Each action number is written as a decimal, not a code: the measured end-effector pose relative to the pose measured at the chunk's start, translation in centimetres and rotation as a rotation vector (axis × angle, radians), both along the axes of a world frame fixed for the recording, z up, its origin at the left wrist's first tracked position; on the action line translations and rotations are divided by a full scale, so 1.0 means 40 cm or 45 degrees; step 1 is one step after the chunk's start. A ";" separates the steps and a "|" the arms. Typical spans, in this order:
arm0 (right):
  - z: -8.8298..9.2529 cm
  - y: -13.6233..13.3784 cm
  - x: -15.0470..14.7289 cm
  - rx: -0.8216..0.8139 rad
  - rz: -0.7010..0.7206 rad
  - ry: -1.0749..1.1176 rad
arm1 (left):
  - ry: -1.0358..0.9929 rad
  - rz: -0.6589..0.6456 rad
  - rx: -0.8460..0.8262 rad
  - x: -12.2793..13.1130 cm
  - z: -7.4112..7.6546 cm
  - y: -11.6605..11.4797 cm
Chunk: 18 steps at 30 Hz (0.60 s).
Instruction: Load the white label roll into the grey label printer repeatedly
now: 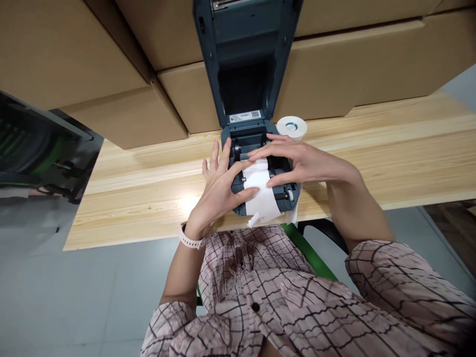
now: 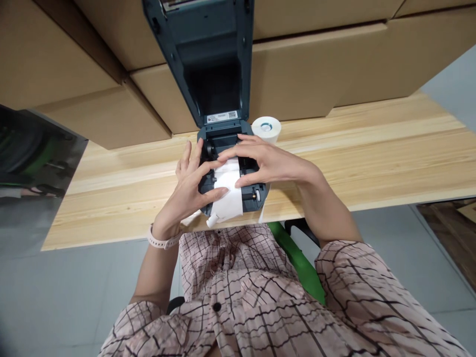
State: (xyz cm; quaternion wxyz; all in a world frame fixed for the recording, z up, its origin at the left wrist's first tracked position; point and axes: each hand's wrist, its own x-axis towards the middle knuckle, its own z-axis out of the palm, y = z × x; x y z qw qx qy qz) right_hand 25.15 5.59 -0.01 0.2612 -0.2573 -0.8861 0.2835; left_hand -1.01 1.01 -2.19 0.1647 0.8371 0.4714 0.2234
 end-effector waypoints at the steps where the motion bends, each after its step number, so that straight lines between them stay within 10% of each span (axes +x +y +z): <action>1: 0.003 -0.002 0.009 -0.025 -0.007 0.020 | -0.002 -0.004 -0.001 -0.001 -0.001 0.001; 18: -0.037 0.003 0.014 0.031 -0.301 0.138 | -0.010 -0.022 -0.037 -0.002 -0.006 0.005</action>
